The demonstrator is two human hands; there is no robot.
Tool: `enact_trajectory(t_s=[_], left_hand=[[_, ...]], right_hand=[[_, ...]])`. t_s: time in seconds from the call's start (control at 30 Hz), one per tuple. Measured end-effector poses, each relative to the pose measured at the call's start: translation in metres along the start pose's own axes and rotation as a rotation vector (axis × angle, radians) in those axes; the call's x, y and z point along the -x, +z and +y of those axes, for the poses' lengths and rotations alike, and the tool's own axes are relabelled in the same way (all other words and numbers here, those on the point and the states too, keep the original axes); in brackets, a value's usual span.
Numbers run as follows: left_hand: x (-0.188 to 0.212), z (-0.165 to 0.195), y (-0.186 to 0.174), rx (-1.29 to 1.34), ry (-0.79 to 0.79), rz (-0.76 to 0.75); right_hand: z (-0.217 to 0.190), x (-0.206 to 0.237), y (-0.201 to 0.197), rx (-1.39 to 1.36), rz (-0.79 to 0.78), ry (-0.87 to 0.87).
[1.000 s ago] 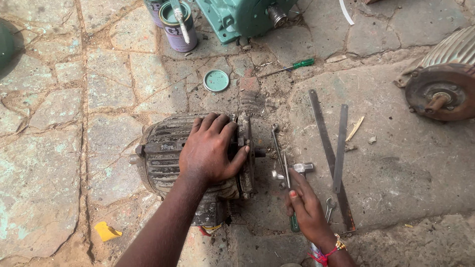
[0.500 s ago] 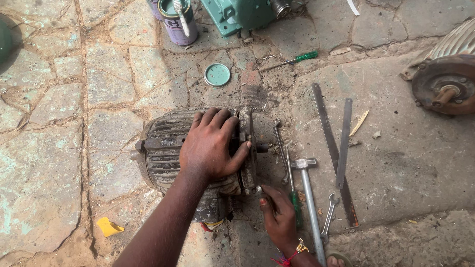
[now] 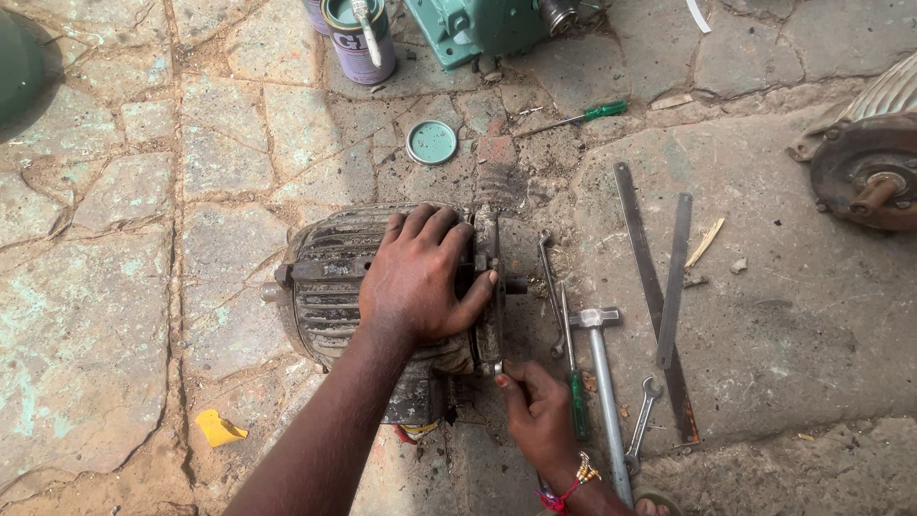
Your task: The person uses a hammer and wrench to loosen and remove bolts from a motor casing. They repeatedly strike the wrench and hammer the motor shaft while working on the ground in an outdoor workshop area.
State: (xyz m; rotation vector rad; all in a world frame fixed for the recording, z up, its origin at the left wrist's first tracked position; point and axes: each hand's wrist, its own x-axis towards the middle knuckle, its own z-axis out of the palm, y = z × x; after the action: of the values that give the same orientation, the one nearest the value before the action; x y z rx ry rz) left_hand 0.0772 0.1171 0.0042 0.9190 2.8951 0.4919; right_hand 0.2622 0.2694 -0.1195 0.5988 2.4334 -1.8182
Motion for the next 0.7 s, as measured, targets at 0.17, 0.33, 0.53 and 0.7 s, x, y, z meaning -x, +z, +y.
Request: enact_trajectory(t_s=[0.17, 0.33, 0.53, 0.7], left_hand=[[0.0, 0.0, 0.001, -0.018, 0.019, 0.025], [-0.001, -0.003, 0.004, -0.015, 0.025, 0.047], [0.0, -0.001, 0.0, -0.011, 0.019, 0.0], [-0.001, 0.0, -0.004, 0.01, 0.006, -0.007]], right_hand=[[-0.033, -0.017, -0.011, -0.399, -0.166, 0.673], [-0.021, -0.002, -0.006, -0.085, 0.023, 0.463], [0.017, 0.006, -0.002, -0.088, -0.06, 0.082], [0.005, -0.002, 0.0, 0.047, -0.009, -0.293]])
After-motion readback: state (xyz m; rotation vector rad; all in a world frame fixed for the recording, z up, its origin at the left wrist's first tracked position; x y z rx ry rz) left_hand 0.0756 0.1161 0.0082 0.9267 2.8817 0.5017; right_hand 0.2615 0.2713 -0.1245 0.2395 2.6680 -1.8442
